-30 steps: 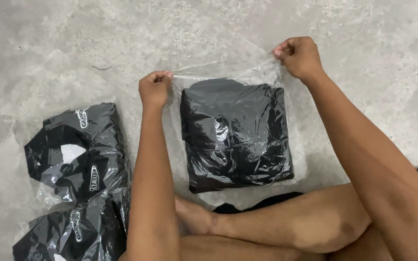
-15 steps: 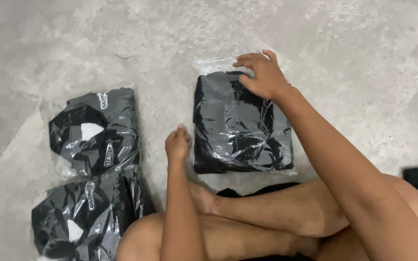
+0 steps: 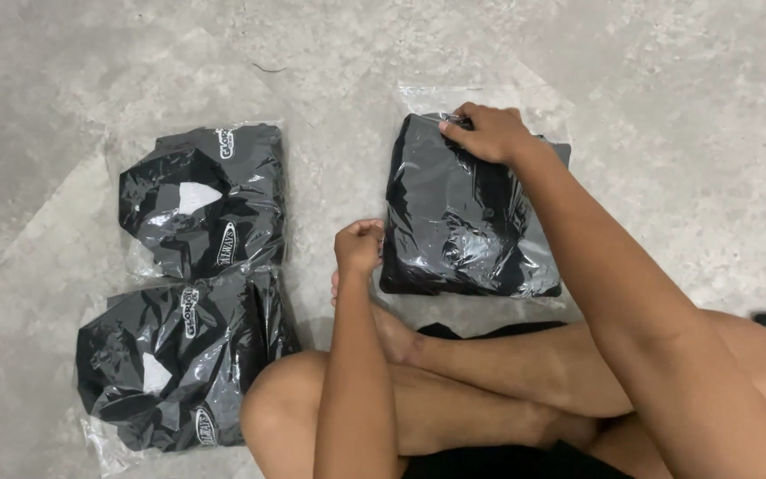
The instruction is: The person sits on the floor and folds a black shirt. They then place the folded shirt into a clear plastic bag, seal it, and set it aside with other packaged shirts.
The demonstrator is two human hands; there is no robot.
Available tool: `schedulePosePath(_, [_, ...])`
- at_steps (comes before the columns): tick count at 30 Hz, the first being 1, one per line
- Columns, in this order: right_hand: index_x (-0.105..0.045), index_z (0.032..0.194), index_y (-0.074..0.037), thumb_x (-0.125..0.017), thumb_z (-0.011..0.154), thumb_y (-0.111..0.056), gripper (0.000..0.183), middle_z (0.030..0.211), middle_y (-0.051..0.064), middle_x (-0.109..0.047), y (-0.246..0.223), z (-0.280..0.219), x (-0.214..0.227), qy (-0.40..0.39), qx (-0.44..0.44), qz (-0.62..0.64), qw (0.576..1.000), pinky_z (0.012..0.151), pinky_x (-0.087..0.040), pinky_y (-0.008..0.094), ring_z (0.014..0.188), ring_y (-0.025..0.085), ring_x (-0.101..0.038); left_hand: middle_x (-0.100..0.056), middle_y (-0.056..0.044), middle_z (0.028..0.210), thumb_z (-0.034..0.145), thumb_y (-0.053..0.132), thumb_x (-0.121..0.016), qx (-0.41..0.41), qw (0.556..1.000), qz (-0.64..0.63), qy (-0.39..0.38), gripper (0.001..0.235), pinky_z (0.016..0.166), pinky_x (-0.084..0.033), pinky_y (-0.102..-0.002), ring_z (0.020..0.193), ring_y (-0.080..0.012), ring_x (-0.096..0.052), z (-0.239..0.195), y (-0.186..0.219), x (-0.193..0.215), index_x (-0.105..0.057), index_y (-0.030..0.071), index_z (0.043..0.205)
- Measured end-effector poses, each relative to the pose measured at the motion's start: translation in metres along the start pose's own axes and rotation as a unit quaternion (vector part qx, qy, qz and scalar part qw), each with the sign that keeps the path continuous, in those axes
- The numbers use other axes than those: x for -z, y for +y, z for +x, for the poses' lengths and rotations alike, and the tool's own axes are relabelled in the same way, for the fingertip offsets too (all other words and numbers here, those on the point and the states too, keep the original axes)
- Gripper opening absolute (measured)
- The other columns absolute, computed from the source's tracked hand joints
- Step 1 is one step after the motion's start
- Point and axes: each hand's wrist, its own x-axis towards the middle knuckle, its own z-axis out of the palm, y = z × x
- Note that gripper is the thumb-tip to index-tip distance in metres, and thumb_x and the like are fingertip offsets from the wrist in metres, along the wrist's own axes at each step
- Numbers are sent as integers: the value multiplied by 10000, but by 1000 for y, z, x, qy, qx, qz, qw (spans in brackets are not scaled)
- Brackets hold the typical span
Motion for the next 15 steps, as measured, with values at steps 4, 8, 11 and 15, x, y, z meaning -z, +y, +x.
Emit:
schedulePosePath(4, [-598, 1113, -130, -396, 864, -626, 591, 1127, 128, -619, -3, -19, 2, 20, 17, 30, 999, 995, -259, 446, 1114, 321, -540, -647, -37, 777, 816, 162, -589, -34, 999, 37, 14, 136, 494, -563, -311, 663, -175, -626, 16, -11, -7, -686, 112, 897])
schedulePosePath(8, [-576, 1169, -112, -483, 882, -519, 507, 1147, 138, -592, 9, -38, 7, 42, 41, 112, 992, 980, -336, 466, 1147, 335, -500, -645, -97, 949, 868, 316, -534, -45, 997, 61, -17, 272, 644, -567, -374, 828, -242, -624, -15, 16, -1, -667, 119, 1001])
schedulePosePath(11, [-571, 1182, -136, -442, 867, -558, 542, 1172, 117, -591, 10, -55, 16, 3, 4, 113, 994, 1023, -310, 466, 1166, 320, -490, -639, -80, 954, 868, 318, -566, -54, 996, 63, -14, 277, 675, -548, -368, 857, -240, -614, -7, 5, -5, -667, 122, 1036])
schedulePosePath(15, [-564, 1199, -114, -461, 843, -581, 597, 1201, 127, -579, 14, -54, 11, 16, 16, 110, 994, 1030, -295, 484, 1157, 313, -507, -627, -101, 1004, 886, 299, -554, -64, 997, 47, -13, 274, 753, -518, -401, 948, -279, -588, -3, 0, -9, -660, 107, 1051])
